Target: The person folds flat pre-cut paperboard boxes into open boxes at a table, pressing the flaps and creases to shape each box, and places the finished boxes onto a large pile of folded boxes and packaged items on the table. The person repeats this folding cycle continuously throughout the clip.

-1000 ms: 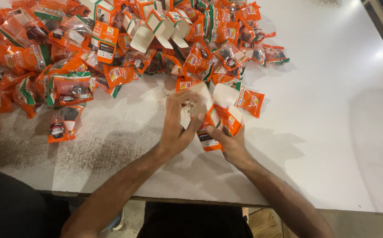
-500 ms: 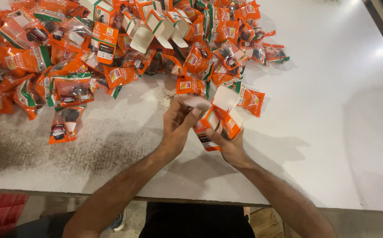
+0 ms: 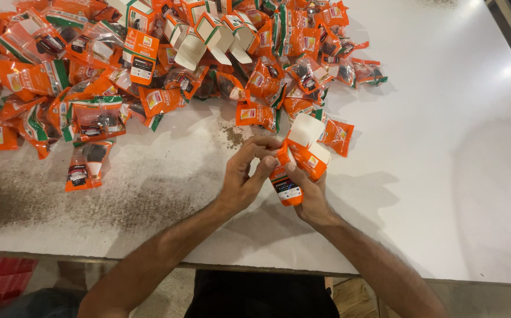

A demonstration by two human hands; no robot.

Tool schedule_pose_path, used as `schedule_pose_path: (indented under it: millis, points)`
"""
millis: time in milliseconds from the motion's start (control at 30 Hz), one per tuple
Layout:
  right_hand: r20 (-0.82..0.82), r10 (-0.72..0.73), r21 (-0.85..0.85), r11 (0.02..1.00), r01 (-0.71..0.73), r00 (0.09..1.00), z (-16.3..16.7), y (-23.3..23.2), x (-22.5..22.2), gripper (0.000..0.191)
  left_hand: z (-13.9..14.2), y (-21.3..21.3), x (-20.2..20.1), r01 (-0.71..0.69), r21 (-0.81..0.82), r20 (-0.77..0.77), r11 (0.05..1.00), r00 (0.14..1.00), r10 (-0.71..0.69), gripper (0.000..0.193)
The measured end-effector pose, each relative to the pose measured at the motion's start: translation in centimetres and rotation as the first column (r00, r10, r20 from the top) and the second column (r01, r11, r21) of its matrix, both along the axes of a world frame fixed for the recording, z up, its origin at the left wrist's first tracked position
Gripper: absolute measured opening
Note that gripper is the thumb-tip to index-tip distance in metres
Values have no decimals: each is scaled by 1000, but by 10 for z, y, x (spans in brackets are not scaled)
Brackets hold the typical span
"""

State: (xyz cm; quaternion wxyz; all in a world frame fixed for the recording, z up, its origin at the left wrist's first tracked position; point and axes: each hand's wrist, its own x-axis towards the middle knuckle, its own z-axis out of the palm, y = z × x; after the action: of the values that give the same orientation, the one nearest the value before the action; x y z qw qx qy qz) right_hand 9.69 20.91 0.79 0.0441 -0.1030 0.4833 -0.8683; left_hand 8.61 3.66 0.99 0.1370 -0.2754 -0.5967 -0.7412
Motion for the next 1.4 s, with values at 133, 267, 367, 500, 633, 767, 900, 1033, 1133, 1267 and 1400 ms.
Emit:
schedule_pose_path:
  millis: [133, 267, 367, 500, 633, 767, 900, 1033, 1133, 1267, 1400]
  points:
    - [-215, -90, 318, 935, 157, 972, 13, -3, 7, 50, 8, -3, -4, -133, -157, -136, 979, 984, 112, 18]
    - [-602, -115, 406, 808, 427, 790, 24, -7, 9, 65, 19, -19, -21, 0, -12, 275, 1000, 961, 3, 18]
    - [-670, -166, 405, 735, 543, 724, 25, -4, 4, 66, 28, -36, -34, -255, 145, 130, 956, 963, 237, 39]
    - [-464, -64, 466, 830, 305, 883, 13, 0, -2, 48, 28, -33, -30, -522, -202, -220, 829, 848, 481, 63]
    - [-196, 156, 380, 922, -72, 968, 1, 4, -2, 46, 18, -8, -11, -371, -315, -374, 873, 894, 246, 48]
    - [-70, 275, 426, 878, -220, 959, 1, 8, 1, 46, 18, -3, -5, -379, -428, -449, 821, 877, 171, 46]
    - [-14, 324, 331, 894, -301, 946, 6, 2, -1, 48, 21, -16, -11, -225, -462, -244, 858, 962, 121, 47]
    - [17, 320, 258, 914, -313, 947, 11, 0, -5, 44, 12, -18, -13, -246, -461, -305, 853, 946, 108, 36]
    - [162, 337, -56, 941, -333, 927, 14, 6, -13, 48, 4, -17, -15, -148, -329, -259, 933, 964, 62, 25]
    - [269, 258, -6, 964, -266, 928, 12, 15, -18, 48, 2, -17, -12, -78, -309, -51, 948, 997, 66, 23]
    - [81, 206, 136, 967, -216, 975, 3, 11, -12, 47, 10, -12, 1, 131, -244, 95, 961, 989, -111, 41]
